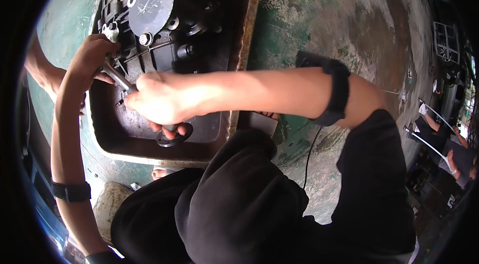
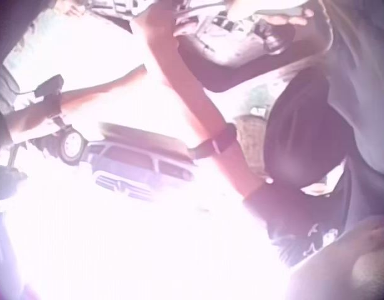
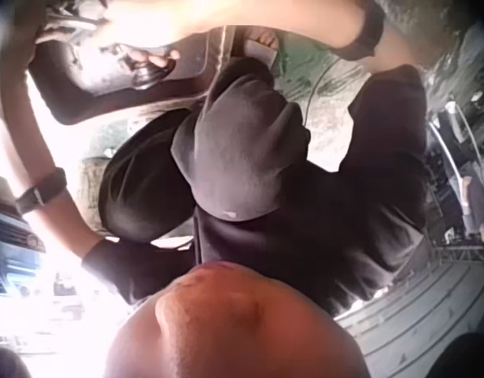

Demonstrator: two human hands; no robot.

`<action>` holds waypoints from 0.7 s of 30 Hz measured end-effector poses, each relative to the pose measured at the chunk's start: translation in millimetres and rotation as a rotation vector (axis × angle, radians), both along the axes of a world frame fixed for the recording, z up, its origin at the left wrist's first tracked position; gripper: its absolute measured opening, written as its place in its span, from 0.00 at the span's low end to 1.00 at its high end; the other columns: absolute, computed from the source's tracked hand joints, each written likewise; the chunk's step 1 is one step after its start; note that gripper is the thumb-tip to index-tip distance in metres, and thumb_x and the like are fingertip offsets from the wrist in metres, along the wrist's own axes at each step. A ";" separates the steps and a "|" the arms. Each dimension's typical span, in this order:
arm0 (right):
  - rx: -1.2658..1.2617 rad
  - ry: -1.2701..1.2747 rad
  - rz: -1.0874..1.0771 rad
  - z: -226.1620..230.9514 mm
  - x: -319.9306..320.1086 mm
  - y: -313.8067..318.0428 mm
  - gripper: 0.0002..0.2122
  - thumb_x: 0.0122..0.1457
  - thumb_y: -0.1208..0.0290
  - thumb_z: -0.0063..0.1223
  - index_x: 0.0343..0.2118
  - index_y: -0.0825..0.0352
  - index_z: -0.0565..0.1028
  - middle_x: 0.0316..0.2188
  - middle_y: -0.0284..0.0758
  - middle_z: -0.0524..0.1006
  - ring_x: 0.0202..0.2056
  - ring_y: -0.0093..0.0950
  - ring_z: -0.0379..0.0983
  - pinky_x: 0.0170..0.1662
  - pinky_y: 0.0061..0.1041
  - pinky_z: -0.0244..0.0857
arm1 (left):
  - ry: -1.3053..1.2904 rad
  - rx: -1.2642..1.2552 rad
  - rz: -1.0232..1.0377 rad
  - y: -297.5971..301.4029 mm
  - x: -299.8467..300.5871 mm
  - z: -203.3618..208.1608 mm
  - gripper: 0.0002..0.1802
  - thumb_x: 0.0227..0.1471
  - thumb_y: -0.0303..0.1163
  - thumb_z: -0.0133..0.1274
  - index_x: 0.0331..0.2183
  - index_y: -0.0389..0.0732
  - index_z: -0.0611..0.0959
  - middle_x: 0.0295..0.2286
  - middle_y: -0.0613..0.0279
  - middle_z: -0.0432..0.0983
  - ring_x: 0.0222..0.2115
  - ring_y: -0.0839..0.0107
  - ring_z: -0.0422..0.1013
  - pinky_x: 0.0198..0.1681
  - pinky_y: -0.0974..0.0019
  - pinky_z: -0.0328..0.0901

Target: The person uses a ratchet and wrench to loosen and remove bolts from a transmission casing. They then lift off a cover plate to expose internal components. The work is performed on a metal tray with another person assisting by holding the unit.

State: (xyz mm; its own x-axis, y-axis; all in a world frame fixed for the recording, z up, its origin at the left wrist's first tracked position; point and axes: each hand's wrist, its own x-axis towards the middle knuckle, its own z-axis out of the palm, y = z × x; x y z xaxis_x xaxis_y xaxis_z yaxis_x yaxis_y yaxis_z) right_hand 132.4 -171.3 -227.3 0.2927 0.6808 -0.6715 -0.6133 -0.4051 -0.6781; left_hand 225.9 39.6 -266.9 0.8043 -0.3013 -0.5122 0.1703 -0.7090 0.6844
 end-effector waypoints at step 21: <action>0.060 -0.026 -0.096 -31.5 -28.9 45.3 0.17 0.65 0.65 0.33 0.23 0.72 0.65 0.17 0.39 0.74 0.18 0.28 0.74 0.22 0.26 0.69 | 0.038 -0.067 0.279 -2.4 -3.6 -6.3 0.13 0.48 0.32 0.56 0.26 0.31 0.75 0.18 0.61 0.67 0.16 0.71 0.66 0.16 0.67 0.63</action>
State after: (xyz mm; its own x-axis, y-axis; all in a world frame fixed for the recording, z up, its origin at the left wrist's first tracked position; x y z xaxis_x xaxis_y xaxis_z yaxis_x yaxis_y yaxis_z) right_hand 103.6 -126.0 -258.8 0.3751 0.6873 -0.6220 -0.6291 -0.3040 -0.7154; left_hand 222.4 37.2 -273.2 0.8412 -0.1056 -0.5303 0.3789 -0.5846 0.7174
